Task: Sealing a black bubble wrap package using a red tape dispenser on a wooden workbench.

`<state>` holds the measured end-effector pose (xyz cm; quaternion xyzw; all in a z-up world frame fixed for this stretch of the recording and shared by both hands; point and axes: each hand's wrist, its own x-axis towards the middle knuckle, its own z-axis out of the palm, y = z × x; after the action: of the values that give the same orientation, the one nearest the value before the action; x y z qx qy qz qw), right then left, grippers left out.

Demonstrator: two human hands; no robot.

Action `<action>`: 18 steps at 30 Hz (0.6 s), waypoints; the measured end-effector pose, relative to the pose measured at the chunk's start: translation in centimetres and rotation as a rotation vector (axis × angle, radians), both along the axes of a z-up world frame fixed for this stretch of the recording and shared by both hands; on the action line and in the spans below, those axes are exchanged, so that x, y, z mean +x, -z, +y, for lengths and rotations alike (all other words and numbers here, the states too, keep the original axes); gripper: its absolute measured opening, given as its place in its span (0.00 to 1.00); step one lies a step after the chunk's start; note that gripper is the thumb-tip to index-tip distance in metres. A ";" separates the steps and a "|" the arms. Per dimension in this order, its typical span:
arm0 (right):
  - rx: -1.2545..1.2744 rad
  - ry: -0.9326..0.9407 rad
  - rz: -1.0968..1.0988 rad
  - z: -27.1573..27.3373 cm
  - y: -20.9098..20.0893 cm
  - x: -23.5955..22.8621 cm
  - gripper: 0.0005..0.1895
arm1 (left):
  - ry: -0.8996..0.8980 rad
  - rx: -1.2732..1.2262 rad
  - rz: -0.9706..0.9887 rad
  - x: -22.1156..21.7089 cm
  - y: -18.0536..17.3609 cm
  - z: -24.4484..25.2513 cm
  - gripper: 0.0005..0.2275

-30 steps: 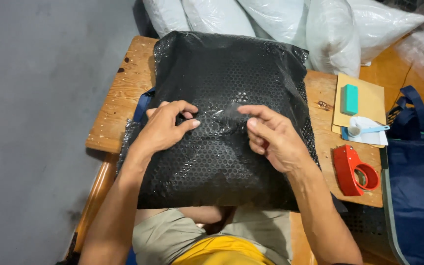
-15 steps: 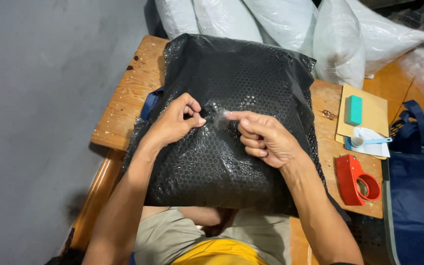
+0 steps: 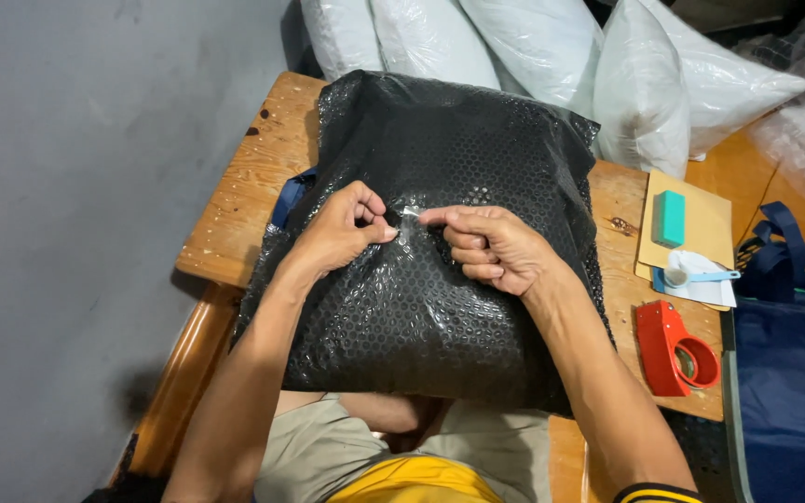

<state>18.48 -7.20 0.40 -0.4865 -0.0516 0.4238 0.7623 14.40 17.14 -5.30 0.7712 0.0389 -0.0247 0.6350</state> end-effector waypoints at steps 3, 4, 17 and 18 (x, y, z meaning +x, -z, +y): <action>0.000 0.001 0.017 0.1 0.1 0.1 0.17 | -0.002 0.004 0.001 0.1 0.1 0.0 0.16; -0.004 0.000 0.018 0.1 0.1 0.2 0.17 | -0.004 0.000 0.002 0.1 0.1 0.0 0.16; -0.103 0.031 0.000 1.0 1.4 0.2 0.14 | -0.013 -0.040 -0.001 0.0 0.2 0.0 0.15; -0.103 0.031 0.000 1.1 1.5 0.2 0.14 | -0.012 -0.040 0.000 0.1 0.4 0.0 0.15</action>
<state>18.68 -6.14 -1.13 -0.5256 -0.0219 0.4139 0.7429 14.46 17.18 -5.71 0.7581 0.0427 -0.0216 0.6503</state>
